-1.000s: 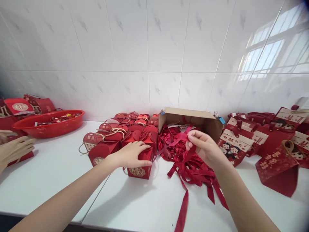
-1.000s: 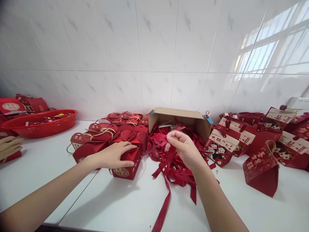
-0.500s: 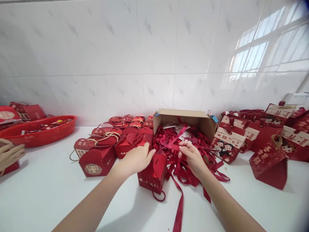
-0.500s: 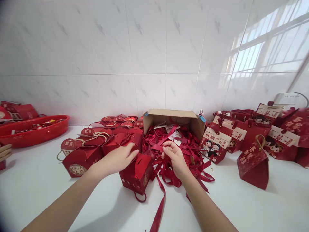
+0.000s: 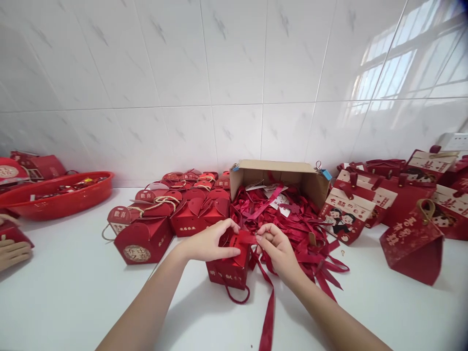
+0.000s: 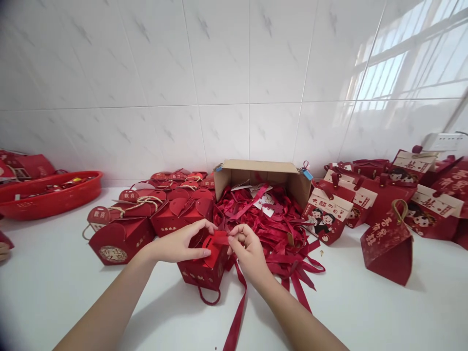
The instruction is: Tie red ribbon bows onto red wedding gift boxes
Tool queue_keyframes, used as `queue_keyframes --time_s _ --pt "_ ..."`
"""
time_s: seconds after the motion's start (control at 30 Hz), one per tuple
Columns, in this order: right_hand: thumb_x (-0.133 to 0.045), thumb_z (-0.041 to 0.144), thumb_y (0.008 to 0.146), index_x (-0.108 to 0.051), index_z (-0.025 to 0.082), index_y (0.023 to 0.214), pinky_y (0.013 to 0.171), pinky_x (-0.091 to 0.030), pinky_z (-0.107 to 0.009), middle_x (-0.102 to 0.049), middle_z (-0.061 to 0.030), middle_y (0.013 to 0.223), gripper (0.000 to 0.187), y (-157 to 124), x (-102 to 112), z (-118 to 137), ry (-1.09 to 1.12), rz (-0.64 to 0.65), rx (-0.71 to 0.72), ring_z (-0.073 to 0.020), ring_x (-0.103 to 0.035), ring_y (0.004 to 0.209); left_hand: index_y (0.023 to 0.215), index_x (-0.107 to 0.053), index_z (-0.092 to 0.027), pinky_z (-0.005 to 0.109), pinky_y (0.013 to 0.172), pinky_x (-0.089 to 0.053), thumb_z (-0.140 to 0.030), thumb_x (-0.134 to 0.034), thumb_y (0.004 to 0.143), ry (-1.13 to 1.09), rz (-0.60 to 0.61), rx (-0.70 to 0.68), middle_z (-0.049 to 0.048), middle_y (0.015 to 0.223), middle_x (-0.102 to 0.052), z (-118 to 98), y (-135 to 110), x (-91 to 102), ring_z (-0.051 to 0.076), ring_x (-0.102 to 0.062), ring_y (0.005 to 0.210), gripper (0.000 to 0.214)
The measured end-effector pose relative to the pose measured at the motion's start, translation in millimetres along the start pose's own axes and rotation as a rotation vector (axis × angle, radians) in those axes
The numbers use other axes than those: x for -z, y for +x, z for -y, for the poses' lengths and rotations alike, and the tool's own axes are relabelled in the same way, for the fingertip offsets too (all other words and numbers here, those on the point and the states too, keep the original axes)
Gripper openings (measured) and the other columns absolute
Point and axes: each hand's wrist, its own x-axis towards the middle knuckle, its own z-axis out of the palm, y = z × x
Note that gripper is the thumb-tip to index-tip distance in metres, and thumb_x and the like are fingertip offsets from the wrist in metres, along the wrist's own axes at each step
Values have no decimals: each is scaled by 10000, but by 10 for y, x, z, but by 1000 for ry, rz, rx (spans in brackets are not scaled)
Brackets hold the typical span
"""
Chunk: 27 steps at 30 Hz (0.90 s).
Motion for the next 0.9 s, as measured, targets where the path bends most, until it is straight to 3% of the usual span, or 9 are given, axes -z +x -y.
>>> queue_keyframes --time_s 0.1,0.2,0.3,0.53,0.7,0.8,0.9 --pt "-630 374 817 -491 212 824 595 -364 -233 -551 61 564 213 0 7 -32 -17 -2 7 -94 -477 541 1176 -433 -233 366 968 -400 -295 -612 742 -147 -14 -28 70 1295 -480 72 -15 -26 241 -471 1170 474" --pt "-625 372 820 -482 209 824 579 -351 -225 -548 63 561 216 -8 0 -52 -32 8 3 -87 -466 534 1102 -428 -221 373 920 -442 -176 -558 687 -240 -5 27 85 1326 -451 74 -12 -62 254 -473 1180 437" --pt "-622 366 819 -472 209 824 563 -344 -219 -537 69 551 217 -20 -8 -66 -43 14 -6 -84 -458 524 964 -461 -219 406 954 -426 -192 -562 697 -177 -54 38 90 1313 -464 22 21 -136 265 -479 1181 286" --pt "-581 317 827 -456 209 824 582 -367 -229 -545 74 531 166 14 17 -37 -109 6 15 -86 -471 511 825 -509 -218 431 1061 -336 -250 -544 799 -176 -131 -131 93 1292 -516 -4 112 -282 258 -421 1274 54" --pt "-555 266 806 -452 214 843 573 -403 -248 -513 85 500 121 72 83 27 -293 -3 79 -107 -489 483 758 -467 -215 449 1034 -352 -261 -454 857 -205 -191 -127 83 1228 -563 -66 203 -354 253 -449 1236 110" --pt "-544 282 808 -483 217 816 592 -423 -275 -527 54 556 90 112 159 51 -488 -90 189 -132 -502 526 731 -455 -212 455 1006 -366 -246 -443 859 -161 -276 -164 86 1169 -590 -191 264 -354 260 -467 1190 133" --pt "-530 362 835 -543 209 764 759 -436 -347 -593 -34 775 169 167 245 82 -581 -231 272 -189 -542 750 721 -466 -205 436 982 -381 -227 -458 853 -127 -372 -237 85 1118 -603 -344 300 -239 249 -495 1129 134"
